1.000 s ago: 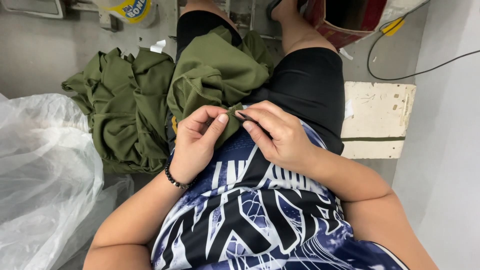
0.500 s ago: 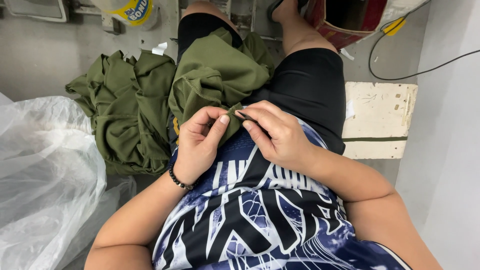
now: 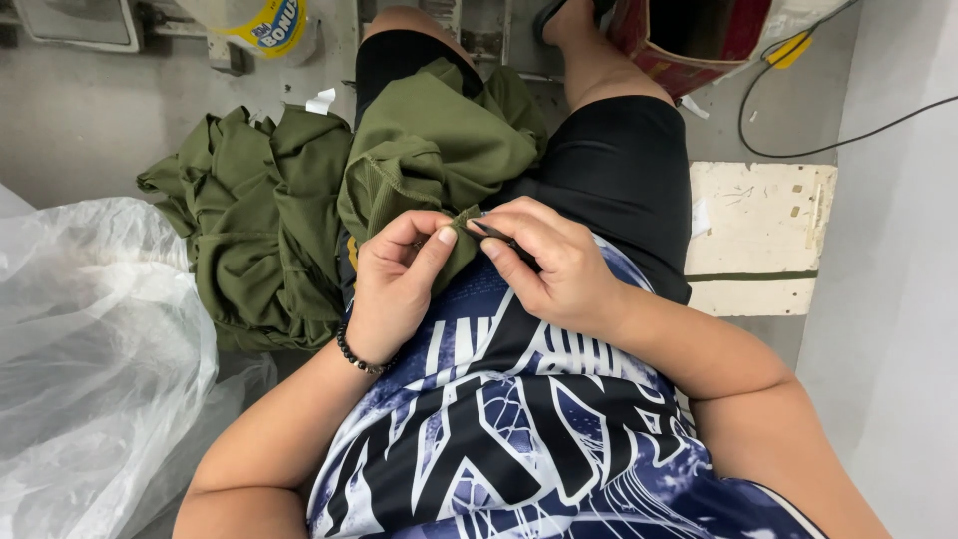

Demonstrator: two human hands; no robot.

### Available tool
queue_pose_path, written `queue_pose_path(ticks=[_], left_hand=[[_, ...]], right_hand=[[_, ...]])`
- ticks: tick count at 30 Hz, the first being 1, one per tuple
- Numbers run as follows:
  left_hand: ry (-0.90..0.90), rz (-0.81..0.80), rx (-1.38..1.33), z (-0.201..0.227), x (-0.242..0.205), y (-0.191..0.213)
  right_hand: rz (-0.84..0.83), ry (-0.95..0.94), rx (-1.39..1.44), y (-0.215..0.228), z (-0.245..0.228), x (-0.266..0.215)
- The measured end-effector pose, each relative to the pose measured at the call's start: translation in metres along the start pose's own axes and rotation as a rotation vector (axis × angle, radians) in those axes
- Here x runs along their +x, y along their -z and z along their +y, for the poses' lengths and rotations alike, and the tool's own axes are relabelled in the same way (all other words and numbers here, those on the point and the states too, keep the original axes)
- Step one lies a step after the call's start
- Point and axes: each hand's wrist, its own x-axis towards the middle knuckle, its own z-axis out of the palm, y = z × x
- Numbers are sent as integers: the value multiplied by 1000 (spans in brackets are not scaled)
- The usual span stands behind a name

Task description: Sewing a fabric component and then sitting on the floor to trim loose threads and organize a pile of green fabric pieces.

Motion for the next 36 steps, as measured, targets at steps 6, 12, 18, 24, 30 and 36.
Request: queue_pose_path(ticks=[6, 12, 18, 24, 30, 36], left_hand=[[18, 24, -12, 0, 0, -1], [13, 28, 9, 0, -1, 0], [2, 23, 26, -4, -2, 1], [-25, 45, 67, -11, -3, 1], [-51, 70, 9, -18, 3, 0], [-27, 61, -55, -16, 4, 0]], right_hand=[[-9, 14, -10, 2, -2, 1], [-22, 7, 17, 3, -1, 0], [-20, 14, 7, 4, -1, 0], [8, 94, -65, -1, 4, -4], [21, 119, -86, -1, 3, -2], [3, 82, -108, -2, -1, 0]])
